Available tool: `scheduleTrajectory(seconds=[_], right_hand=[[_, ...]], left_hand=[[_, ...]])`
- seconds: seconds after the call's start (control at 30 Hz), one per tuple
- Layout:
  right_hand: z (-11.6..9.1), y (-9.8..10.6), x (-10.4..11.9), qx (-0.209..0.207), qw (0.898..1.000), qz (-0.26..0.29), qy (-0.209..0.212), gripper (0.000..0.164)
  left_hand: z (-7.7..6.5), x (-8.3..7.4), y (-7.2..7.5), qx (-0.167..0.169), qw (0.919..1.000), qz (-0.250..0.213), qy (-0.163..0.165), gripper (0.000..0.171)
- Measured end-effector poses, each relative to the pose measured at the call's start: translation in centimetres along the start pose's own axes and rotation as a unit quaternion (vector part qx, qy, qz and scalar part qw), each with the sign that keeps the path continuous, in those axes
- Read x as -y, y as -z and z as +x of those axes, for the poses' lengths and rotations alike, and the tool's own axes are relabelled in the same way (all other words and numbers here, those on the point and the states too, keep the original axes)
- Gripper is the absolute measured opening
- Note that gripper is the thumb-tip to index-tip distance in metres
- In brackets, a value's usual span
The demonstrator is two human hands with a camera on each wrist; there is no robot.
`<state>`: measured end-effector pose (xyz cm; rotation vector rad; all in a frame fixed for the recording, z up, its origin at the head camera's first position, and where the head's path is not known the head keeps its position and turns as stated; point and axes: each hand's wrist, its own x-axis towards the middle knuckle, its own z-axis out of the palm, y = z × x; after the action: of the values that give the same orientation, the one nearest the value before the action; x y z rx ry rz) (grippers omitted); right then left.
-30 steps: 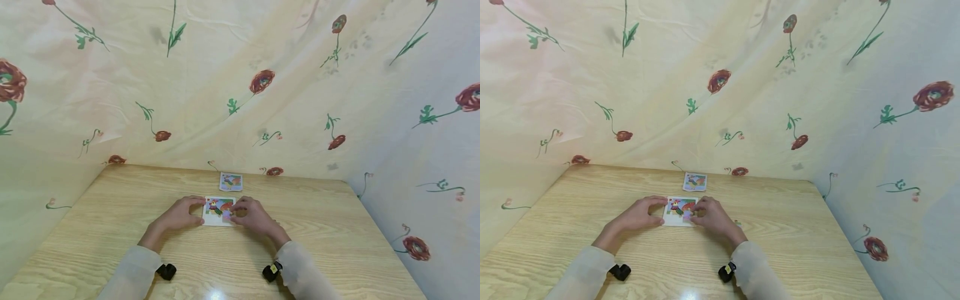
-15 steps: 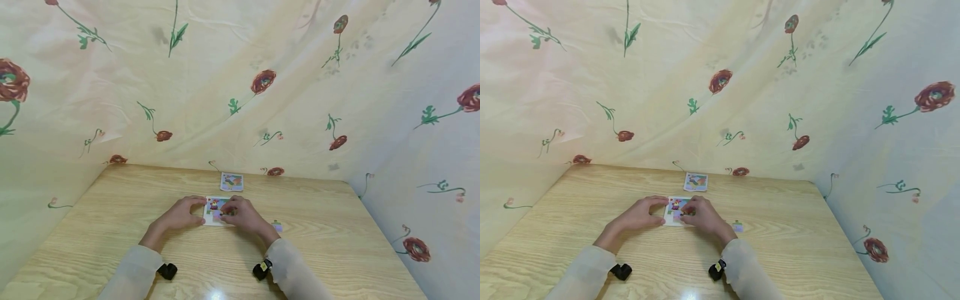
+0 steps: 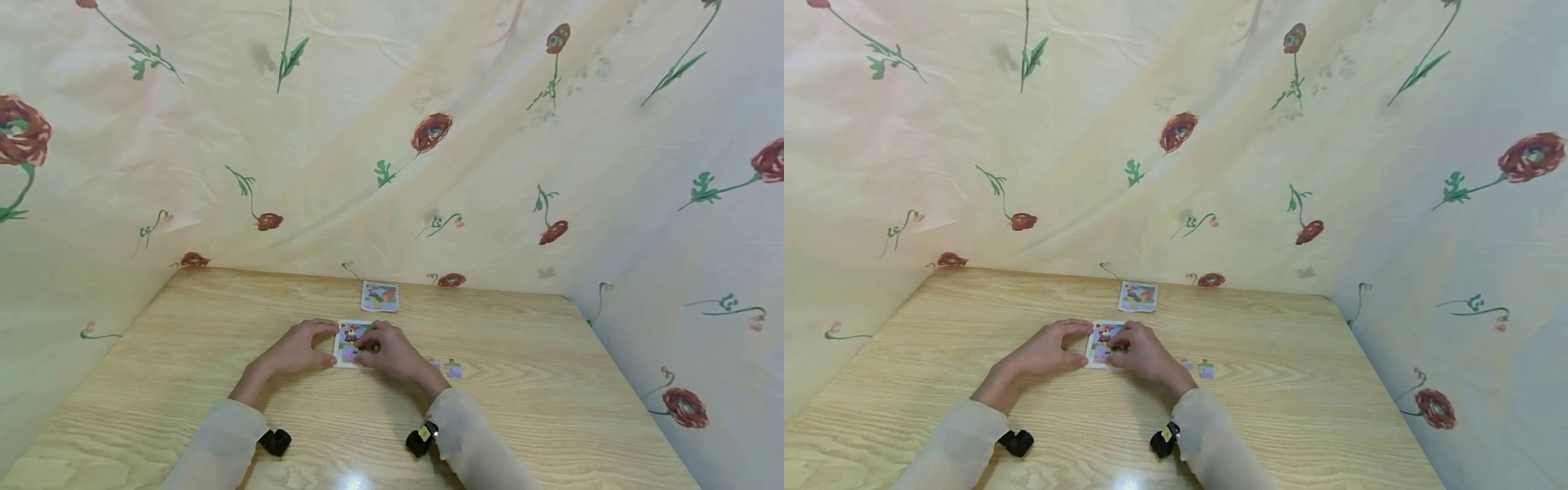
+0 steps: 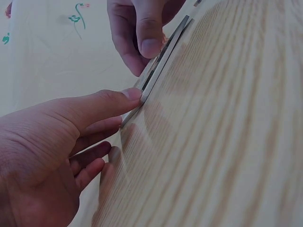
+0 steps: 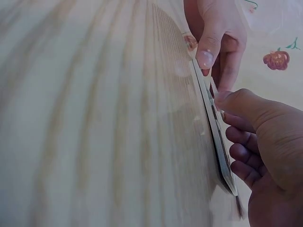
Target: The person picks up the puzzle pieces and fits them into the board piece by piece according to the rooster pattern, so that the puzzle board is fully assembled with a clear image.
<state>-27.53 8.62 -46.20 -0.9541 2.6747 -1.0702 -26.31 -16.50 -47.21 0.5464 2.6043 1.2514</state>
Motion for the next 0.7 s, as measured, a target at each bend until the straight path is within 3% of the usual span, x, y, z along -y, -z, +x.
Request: scheduleTrajectory(seconds=[0.4,0.7], right_hand=[[0.36,-0.37,0.28,0.004,0.998,-0.048,0.027,0.017],[0.49,-0.57,0.22,0.004,0.999,-0.045,0.026,0.017]], left_hand=[[-0.02,0.09,-0.04,0.0,1.0,-0.002,0.0,0.06],[-0.06,0.03,-0.01,0.0,1.0,0.004,0.002,0.061]])
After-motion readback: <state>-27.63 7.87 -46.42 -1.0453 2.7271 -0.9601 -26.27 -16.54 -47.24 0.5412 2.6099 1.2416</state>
